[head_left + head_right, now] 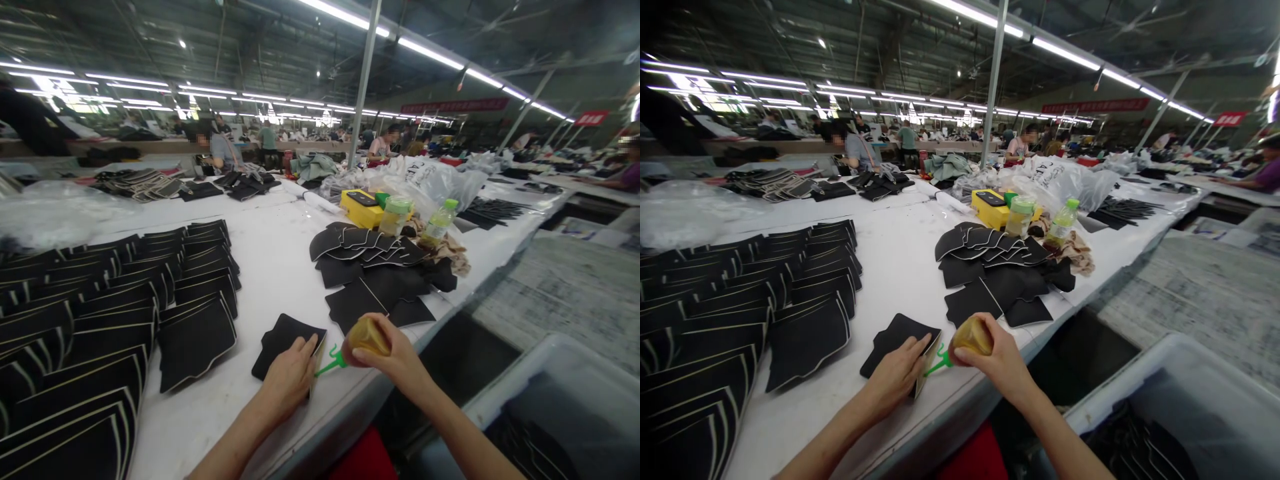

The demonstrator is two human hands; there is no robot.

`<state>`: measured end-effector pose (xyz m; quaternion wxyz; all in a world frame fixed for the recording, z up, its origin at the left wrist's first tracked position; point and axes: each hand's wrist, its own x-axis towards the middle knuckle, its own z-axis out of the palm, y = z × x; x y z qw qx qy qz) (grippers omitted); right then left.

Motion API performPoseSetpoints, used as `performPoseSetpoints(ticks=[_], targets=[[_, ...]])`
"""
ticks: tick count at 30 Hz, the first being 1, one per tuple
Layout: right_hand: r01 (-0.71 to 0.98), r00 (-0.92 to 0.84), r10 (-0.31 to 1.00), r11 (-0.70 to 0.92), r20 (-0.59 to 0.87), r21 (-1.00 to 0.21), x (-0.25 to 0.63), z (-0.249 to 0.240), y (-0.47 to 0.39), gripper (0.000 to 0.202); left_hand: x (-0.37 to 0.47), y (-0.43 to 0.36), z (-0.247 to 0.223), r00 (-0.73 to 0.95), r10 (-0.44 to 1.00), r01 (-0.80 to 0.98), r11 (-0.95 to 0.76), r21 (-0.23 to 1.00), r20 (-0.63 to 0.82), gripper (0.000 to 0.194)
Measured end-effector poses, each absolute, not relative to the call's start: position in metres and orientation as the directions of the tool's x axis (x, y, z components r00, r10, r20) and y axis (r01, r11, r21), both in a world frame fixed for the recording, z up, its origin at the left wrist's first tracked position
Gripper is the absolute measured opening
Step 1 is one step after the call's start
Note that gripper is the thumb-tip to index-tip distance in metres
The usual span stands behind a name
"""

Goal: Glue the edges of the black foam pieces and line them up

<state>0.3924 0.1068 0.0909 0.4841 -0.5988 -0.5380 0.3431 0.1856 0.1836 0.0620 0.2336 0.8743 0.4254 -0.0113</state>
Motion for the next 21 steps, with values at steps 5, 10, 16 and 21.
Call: performPoseSetpoints(ticks=[5,10,16,21], targets=[[0.265,0.128,0.989,0.035,0.071,-0.964,0.39,0.088,0.103,0.044,0.187,0.183,0.064,0.645,0.734,0.746,-0.543,0.386,-0.212,0.048],[0.243,0.167,0.983,0.029,0.071,-0.97,0.388,0.086,0.102,0.048,0.187,0.183,0.063,0.639,0.738,0.749,-0.533,0.393,-0.218,0.048],[0.238,0.182,0.981,0.021,0.066,-0.971,0.389,0.085,0.102,0.045,0.187,0.182,0.061,0.642,0.74,0.744,-0.538,0.397,-0.2,0.048],[0.158,0.173,0.983,0.029,0.056,-0.987,0.387,0.08,0.101,0.048,0.185,0.183,0.059,0.644,0.742,0.729,-0.52,0.446,-0.186,0.047]])
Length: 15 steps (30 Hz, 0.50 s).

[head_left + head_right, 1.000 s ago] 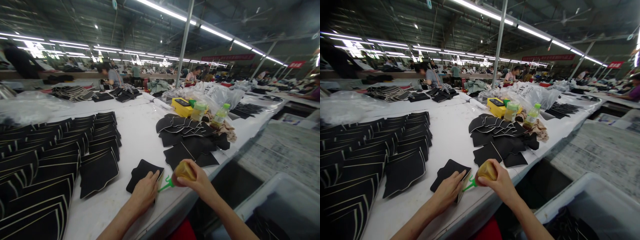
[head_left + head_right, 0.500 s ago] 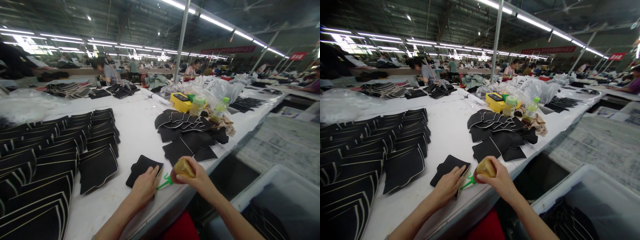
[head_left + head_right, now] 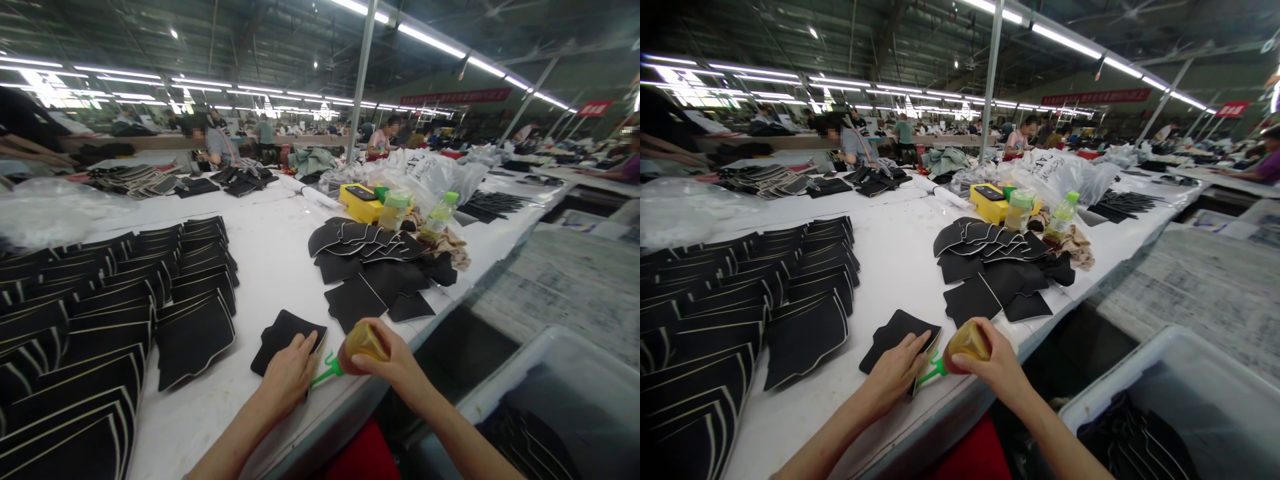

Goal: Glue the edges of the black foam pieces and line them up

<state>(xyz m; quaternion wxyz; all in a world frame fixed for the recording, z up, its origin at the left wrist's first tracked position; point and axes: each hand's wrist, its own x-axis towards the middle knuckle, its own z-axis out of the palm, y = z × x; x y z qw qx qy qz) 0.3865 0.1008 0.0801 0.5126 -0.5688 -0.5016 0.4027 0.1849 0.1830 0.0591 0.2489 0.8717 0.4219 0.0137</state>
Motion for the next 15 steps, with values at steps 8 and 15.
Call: performPoseSetpoints(ticks=[8,15], targets=[[0.281,0.26,0.957,0.05,0.127,-0.958,0.399,0.072,0.107,0.052,0.185,0.183,0.061,0.642,0.738,0.734,-0.516,0.442,-0.206,0.047],[0.423,0.338,0.904,0.103,0.262,-0.9,0.41,0.075,0.121,0.052,0.185,0.185,0.058,0.648,0.735,0.728,-0.522,0.444,-0.198,0.047]])
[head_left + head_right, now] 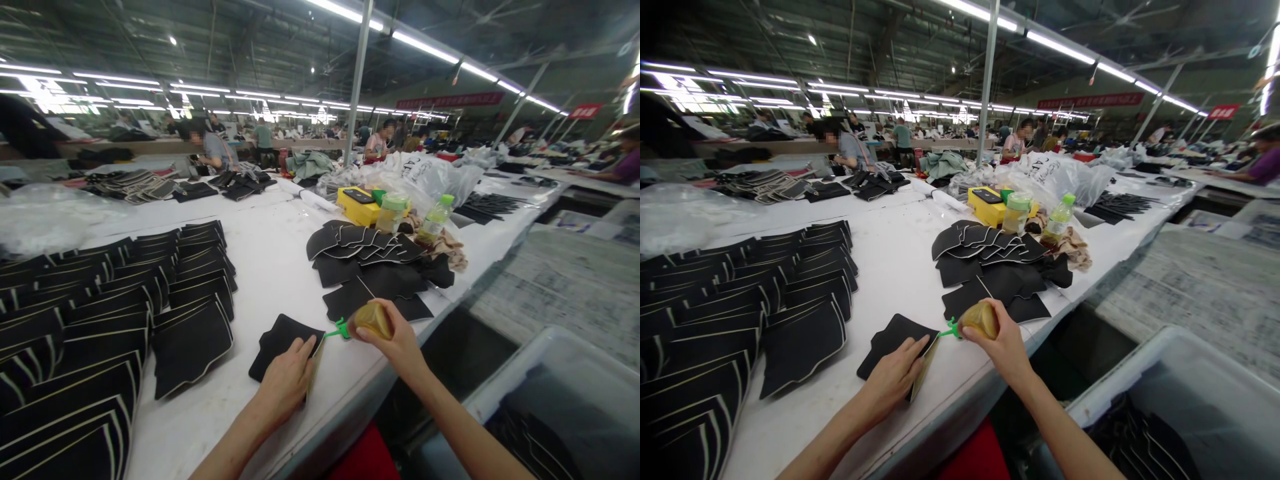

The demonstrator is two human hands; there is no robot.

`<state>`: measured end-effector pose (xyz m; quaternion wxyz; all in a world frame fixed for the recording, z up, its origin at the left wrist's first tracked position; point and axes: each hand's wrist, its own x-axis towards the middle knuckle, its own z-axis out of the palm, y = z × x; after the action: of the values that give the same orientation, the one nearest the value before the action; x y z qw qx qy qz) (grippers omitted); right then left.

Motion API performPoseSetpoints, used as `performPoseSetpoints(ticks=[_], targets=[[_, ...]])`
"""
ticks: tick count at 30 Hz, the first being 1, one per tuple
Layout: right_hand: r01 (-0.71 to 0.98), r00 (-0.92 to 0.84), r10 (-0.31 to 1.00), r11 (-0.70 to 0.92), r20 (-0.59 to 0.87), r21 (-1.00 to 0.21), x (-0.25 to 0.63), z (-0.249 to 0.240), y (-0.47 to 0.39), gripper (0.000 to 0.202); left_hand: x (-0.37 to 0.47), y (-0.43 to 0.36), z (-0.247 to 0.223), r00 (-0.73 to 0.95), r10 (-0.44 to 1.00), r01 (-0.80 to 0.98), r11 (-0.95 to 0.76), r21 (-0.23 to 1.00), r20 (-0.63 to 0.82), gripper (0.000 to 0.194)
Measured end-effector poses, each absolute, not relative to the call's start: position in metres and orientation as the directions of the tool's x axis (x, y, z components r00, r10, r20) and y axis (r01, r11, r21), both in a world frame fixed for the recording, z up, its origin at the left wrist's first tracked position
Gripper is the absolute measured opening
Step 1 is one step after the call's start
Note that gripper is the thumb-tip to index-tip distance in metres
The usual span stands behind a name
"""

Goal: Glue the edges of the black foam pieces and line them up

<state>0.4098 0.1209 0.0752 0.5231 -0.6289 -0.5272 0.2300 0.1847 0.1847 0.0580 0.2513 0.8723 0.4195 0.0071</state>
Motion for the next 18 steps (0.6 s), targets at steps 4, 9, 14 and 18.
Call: performPoseSetpoints(ticks=[4,9,14,18], targets=[[0.429,0.321,0.917,0.081,0.236,-0.9,0.406,0.075,0.114,0.052,0.185,0.185,0.06,0.642,0.737,0.731,-0.506,0.459,-0.211,0.048],[0.367,0.289,0.938,0.077,0.192,-0.927,0.406,0.074,0.109,0.052,0.186,0.187,0.058,0.65,0.73,0.721,-0.505,0.474,-0.21,0.049],[0.349,0.351,0.921,0.038,0.168,-0.936,0.409,0.073,0.115,0.055,0.186,0.187,0.059,0.635,0.745,0.717,-0.472,0.512,-0.203,0.05],[0.201,0.243,0.969,0.0,0.05,-0.98,0.401,0.065,0.11,0.054,0.184,0.186,0.063,0.626,0.759,0.697,-0.441,0.566,-0.18,0.05]])
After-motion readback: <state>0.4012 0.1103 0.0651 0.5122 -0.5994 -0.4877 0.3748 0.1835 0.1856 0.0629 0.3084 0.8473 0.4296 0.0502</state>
